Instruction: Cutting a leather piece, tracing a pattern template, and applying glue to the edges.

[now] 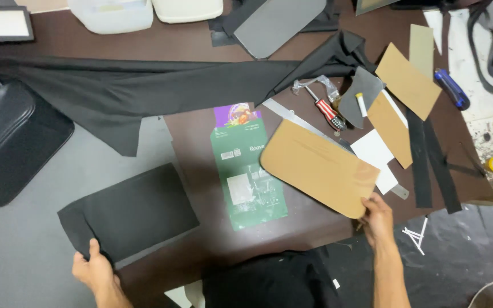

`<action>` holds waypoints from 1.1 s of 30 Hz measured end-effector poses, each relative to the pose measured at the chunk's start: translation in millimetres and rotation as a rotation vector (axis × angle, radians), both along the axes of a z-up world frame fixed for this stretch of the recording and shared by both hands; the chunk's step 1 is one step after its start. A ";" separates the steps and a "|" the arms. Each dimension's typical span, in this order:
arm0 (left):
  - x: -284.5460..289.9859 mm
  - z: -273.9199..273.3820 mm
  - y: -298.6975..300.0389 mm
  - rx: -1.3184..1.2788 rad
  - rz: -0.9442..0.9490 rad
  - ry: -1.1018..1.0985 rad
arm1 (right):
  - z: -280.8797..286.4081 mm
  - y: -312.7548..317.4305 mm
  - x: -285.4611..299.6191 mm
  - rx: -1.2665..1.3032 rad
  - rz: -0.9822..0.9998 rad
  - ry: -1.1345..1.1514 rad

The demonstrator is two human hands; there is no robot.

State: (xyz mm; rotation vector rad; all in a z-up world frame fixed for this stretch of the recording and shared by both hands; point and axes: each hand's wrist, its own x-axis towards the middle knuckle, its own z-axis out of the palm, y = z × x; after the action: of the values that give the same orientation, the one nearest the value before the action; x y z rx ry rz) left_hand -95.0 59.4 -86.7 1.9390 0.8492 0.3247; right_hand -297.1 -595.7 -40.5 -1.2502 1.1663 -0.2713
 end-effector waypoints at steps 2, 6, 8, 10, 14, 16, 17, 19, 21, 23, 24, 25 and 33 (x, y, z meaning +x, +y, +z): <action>-0.6 35.8 -14.8 -0.118 0.106 0.057 | -16.3 -35.4 -31.3 0.033 -0.091 -0.088; 9.5 12.5 4.1 -0.323 0.227 0.017 | 1.5 -82.3 -61.3 0.113 -0.529 -0.449; 5.9 21.6 -3.2 -0.253 0.202 0.074 | 19.0 -92.7 -65.5 0.119 -0.662 -0.603; 6.7 12.2 -2.6 -0.181 0.188 0.129 | 37.6 -101.6 -65.4 0.123 -0.778 -0.758; 5.9 -6.1 7.5 -0.191 0.139 0.016 | 19.9 -126.4 -69.2 0.127 -0.877 -0.789; 5.9 -10.1 11.5 -0.194 0.153 0.036 | -8.9 -138.5 -74.7 0.127 -0.832 -0.776; 5.2 -17.8 17.6 -0.192 0.134 0.027 | -22.0 -141.8 -71.8 0.136 -0.828 -0.663; 4.0 -20.3 16.7 -0.181 0.126 0.011 | -38.4 -143.4 -58.5 0.157 -0.814 -0.550; 2.1 -9.7 5.0 -0.217 0.130 0.050 | -46.9 -137.2 -39.0 0.242 -0.612 -0.271; 7.1 -4.6 0.0 -0.220 0.120 0.037 | -45.7 -126.0 -26.9 0.253 -0.407 -0.126; 9.6 -2.0 -1.6 -0.237 0.098 0.028 | -44.6 -120.3 -19.8 0.243 -0.209 0.009; 11.7 19.1 -13.8 -0.228 0.114 0.019 | -16.6 -104.9 -7.1 0.253 -0.192 0.005; 79.9 118.8 -98.0 -0.618 0.035 -0.171 | 14.6 -53.4 51.5 0.041 0.457 0.249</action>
State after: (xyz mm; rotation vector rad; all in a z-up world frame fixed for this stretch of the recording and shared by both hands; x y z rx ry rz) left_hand -15.0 -38.6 32.1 1.3052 0.7598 0.2110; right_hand -245.5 -649.0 -26.0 -1.5033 1.0506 0.2528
